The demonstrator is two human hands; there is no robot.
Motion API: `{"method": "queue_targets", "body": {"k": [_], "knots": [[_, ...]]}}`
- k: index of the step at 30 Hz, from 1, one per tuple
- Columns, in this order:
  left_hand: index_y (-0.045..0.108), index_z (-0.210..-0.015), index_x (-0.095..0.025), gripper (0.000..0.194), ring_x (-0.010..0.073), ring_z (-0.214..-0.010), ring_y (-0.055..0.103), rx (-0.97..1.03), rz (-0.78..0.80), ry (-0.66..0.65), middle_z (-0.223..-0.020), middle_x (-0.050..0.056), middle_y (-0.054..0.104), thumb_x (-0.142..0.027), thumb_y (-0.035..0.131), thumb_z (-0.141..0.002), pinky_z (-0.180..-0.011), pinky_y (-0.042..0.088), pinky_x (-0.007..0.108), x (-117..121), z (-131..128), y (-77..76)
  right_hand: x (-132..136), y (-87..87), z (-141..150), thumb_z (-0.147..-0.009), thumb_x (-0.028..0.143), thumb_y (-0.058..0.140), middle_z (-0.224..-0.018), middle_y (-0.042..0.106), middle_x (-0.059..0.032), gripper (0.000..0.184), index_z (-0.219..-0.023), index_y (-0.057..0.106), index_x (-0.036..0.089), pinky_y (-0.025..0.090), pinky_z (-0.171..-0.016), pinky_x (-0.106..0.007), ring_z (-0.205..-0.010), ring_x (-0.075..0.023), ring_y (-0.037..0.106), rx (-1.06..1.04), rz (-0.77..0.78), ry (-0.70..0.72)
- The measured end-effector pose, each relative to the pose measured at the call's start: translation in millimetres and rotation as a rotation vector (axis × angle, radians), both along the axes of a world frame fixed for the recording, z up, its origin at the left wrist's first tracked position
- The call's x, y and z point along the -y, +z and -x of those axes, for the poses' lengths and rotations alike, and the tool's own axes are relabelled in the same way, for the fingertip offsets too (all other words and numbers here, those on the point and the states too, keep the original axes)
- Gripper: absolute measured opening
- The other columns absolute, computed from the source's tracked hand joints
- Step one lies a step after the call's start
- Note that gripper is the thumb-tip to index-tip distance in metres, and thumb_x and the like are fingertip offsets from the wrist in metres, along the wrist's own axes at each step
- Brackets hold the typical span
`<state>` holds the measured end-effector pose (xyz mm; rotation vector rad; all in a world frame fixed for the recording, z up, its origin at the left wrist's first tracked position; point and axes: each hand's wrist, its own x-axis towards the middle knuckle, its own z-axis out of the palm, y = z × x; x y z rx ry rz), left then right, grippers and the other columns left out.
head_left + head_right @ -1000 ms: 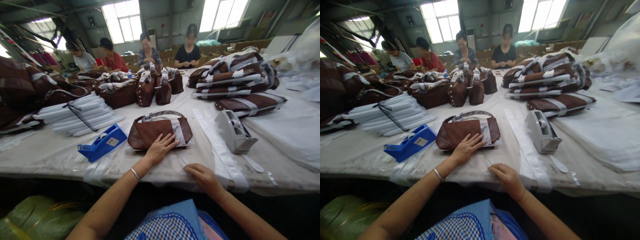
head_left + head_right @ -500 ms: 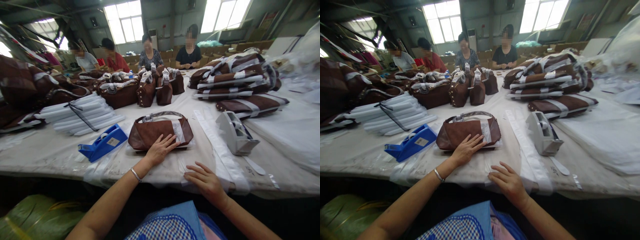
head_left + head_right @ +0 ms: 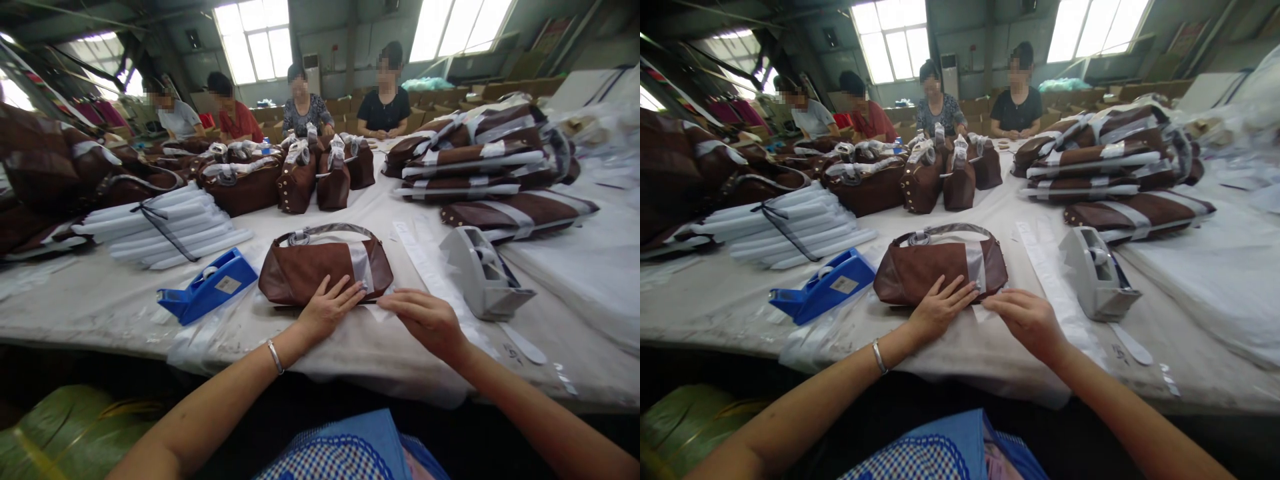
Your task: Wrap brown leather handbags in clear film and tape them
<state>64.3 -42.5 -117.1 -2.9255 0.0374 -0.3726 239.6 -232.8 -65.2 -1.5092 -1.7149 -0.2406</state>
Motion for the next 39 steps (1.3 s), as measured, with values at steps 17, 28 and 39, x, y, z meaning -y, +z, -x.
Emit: {"method": "queue_targets", "body": {"k": [17, 28, 39], "knots": [[0.042, -0.148, -0.02, 0.056, 0.0237, -0.15, 0.025, 0.112, 0.054, -0.036, -0.158, 0.006, 0.038, -0.008, 0.04, -0.093, -0.122, 0.025, 0.049, -2.6, -1.1, -15.8, -98.7, -22.3, -60.4, -0.091, 0.021, 0.057, -0.113, 0.074, -0.0011, 0.021, -0.097, 0.077, 0.028, 0.055, -0.098, -0.041, -0.105, -0.0219, 0.068, -0.123, 0.141, -0.095], [0.047, -0.144, -0.022, 0.05, 0.0189, -0.142, 0.04, 0.211, 0.124, -0.078, -0.147, 0.004, 0.053, -0.009, 0.04, -0.096, -0.118, 0.036, 0.041, -4.7, 0.1, -15.0, -100.0, -19.5, -62.2, -0.094, 0.022, 0.059, -0.107, 0.075, -0.0005, 0.018, -0.098, 0.075, 0.029, 0.056, -0.091, -0.04, -0.098, -0.0218, 0.068, -0.009, 0.096, -0.096], [0.048, -0.14, -0.022, 0.059, 0.0201, -0.125, 0.054, 0.167, 0.326, -0.059, -0.137, 0.008, 0.057, -0.007, 0.048, -0.083, -0.11, 0.044, 0.035, 0.8, -7.8, 5.8, -116.2, -33.5, -67.5, -0.087, 0.036, 0.069, -0.095, 0.071, -0.0014, 0.013, -0.083, 0.068, 0.024, 0.053, -0.082, -0.032, -0.088, -0.0189, 0.067, -0.213, 0.219, -0.162]]}}
